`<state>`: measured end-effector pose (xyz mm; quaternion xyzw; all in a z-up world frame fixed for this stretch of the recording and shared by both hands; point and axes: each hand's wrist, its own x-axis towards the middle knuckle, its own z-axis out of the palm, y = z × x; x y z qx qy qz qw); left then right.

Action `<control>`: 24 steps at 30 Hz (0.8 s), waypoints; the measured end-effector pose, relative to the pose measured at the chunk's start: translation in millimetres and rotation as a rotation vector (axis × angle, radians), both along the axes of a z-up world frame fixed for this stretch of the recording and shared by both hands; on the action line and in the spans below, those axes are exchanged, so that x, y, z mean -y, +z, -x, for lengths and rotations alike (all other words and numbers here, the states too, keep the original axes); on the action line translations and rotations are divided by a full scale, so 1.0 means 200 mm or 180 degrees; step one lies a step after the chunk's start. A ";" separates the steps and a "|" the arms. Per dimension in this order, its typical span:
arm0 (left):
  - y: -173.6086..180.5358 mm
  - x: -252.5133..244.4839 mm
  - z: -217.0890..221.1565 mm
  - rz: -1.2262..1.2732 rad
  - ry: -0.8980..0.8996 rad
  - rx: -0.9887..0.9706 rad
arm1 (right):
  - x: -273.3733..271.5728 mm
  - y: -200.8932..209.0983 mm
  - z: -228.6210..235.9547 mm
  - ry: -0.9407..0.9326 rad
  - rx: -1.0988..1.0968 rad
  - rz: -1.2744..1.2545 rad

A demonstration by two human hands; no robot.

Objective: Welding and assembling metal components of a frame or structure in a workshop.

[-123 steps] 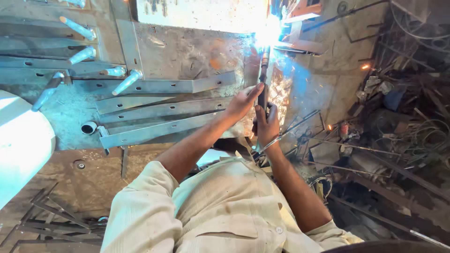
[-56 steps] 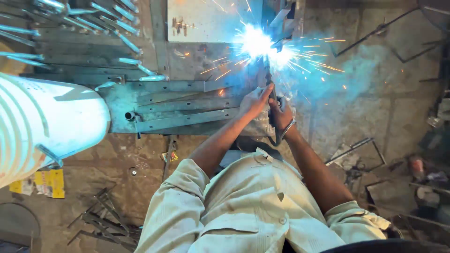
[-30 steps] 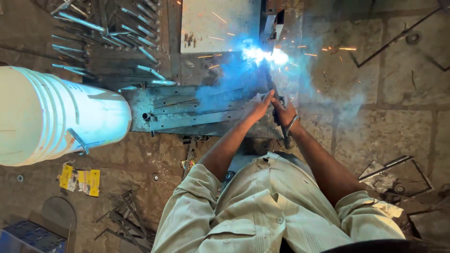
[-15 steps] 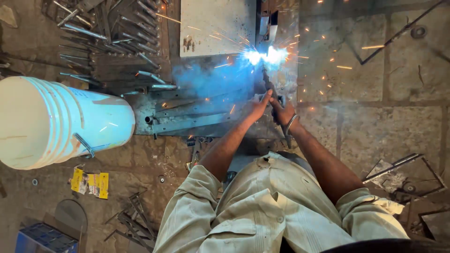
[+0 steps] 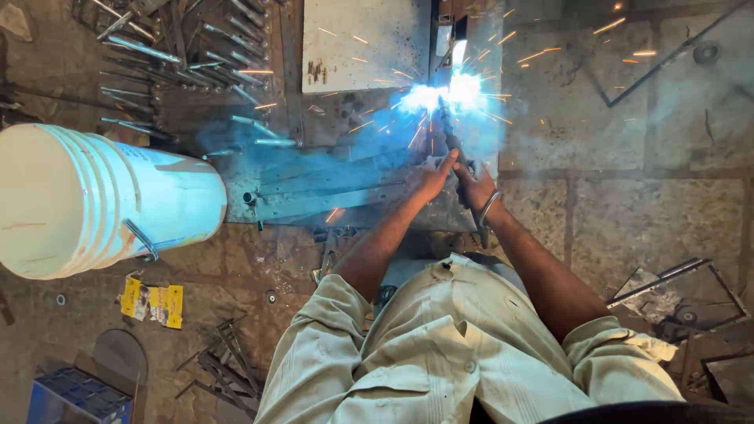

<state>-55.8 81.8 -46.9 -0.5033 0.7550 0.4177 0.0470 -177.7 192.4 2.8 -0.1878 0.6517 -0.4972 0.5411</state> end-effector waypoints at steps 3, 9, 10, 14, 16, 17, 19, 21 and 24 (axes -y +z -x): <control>0.05 0.00 -0.02 -0.0113 -0.0215 -0.0318 | 0.00 -0.02 0.01 0.0045 0.0040 -0.0040; -0.13 0.03 -0.02 0.0205 -0.0609 -0.0187 | 0.00 0.04 -0.01 -0.0157 0.0104 -0.0027; -0.08 0.02 -0.01 0.0200 -0.0611 -0.0186 | -0.01 0.01 0.00 -0.0159 0.0105 -0.0032; -0.05 0.01 -0.02 0.0495 -0.0518 -0.0389 | -0.02 -0.08 0.01 -0.0039 0.0066 0.0062; 0.02 0.00 -0.01 0.1016 -0.1038 -0.0749 | -0.01 -0.09 0.02 -0.0030 0.0069 0.0038; 0.14 0.01 0.02 0.0211 -0.0525 -0.0283 | -0.01 -0.08 0.02 -0.0080 0.0045 0.0038; 0.20 0.00 0.04 -0.0601 -0.0018 0.0191 | -0.01 -0.08 0.02 -0.0126 0.0026 0.0034; 0.11 0.01 0.03 -0.0147 0.0170 -0.0164 | -0.01 -0.08 0.03 -0.0121 0.0189 -0.0035; 0.11 0.02 0.04 -0.0169 0.0021 -0.0203 | -0.01 -0.06 0.05 0.0029 0.0016 -0.0024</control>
